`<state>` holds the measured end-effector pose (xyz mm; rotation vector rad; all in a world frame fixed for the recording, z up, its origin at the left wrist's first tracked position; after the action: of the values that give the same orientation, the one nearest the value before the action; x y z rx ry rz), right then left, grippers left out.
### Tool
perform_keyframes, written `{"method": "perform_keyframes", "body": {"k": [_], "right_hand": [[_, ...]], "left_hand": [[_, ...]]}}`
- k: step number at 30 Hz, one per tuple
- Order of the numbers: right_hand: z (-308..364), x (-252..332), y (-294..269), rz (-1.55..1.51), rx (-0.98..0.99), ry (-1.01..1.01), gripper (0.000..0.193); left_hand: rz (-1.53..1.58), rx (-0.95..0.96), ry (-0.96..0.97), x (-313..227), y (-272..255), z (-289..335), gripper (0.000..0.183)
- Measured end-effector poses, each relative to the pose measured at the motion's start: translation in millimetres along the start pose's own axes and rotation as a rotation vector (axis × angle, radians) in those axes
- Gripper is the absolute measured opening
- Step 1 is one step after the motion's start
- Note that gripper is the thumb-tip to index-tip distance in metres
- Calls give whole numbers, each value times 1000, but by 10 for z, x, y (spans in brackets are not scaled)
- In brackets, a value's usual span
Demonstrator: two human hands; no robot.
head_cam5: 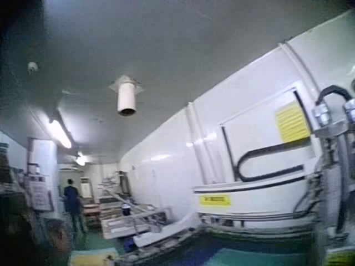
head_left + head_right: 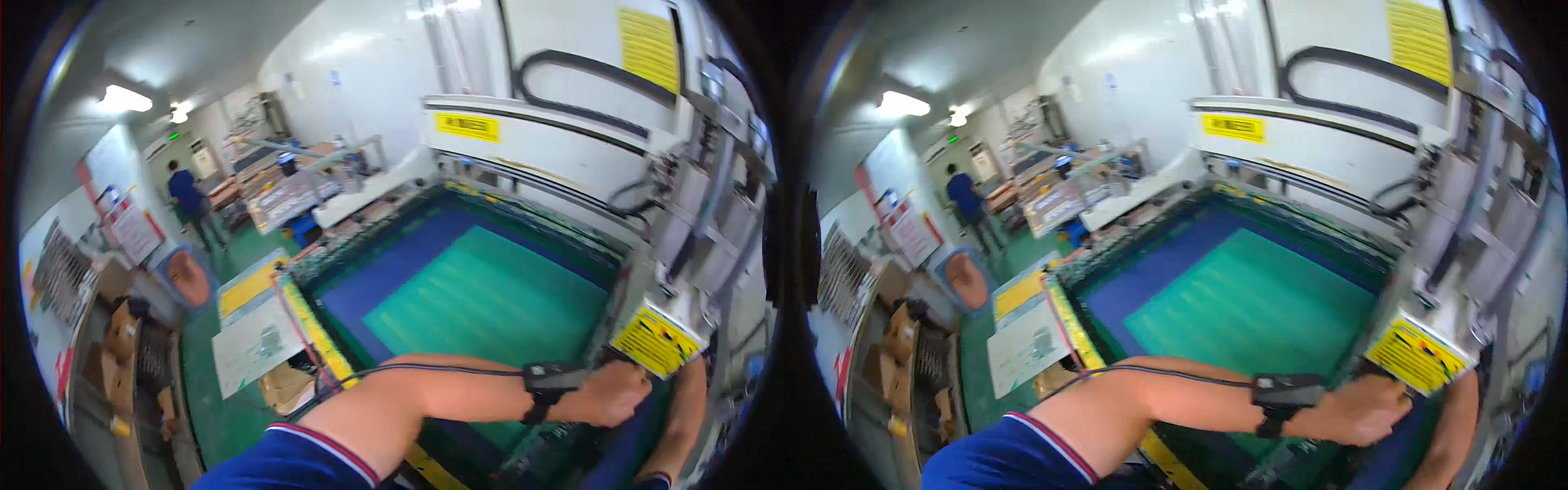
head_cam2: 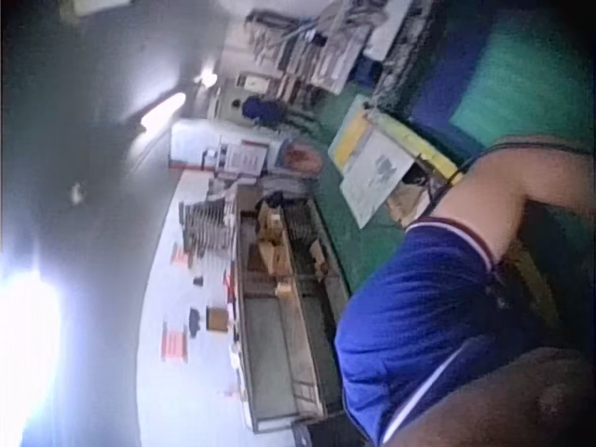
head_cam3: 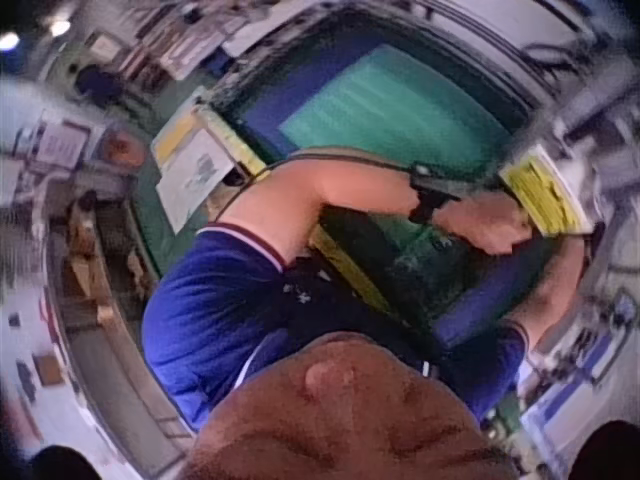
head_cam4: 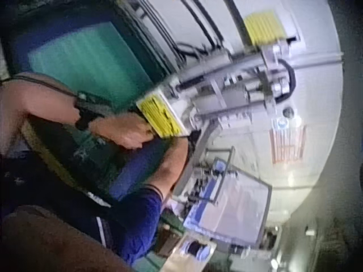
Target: Operating an industrial screen printing machine to apply patterns to materials.
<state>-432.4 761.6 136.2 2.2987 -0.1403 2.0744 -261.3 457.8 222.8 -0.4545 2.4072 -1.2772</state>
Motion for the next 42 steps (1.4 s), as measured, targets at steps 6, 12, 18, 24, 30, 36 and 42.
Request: {"method": "perform_keyframes", "body": {"k": [6,12,18,24,30,36,42], "right_hand": [[-245,411,406,68,55,-35,35],[1065,717,-173,122,-25,-52,37],[2974,1666,177,215,-184,-22,35],[4927,1761,1119,223,-636,-150,29],[6715,11,2615,4,-955,-145,20],[6441,-1972,4666,-28,-520,315,35],[5794,-2248,5678,410,-76,159,68]], "left_hand": [[-132,186,13,110,-287,5,32],[-217,157,108,-64,-249,-90,39],[-315,193,143,-1,-373,-69,44],[-281,-116,355,-68,-827,331,35],[151,113,326,561,-1721,2015,37],[68,144,-186,1756,-1833,4043,38],[-156,-31,-343,2121,-2036,4951,38]]}}
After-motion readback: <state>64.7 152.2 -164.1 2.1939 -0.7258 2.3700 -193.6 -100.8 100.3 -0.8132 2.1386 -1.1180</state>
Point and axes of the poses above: each hand's wrist, its own z-axis away from the middle knuckle, its own y-axis out of the palm, x = y × z, the point moved 4 cm from there along -z, towards the middle knuckle, and after that the axes turned 15 degrees about -z, right-handed, at the moved point
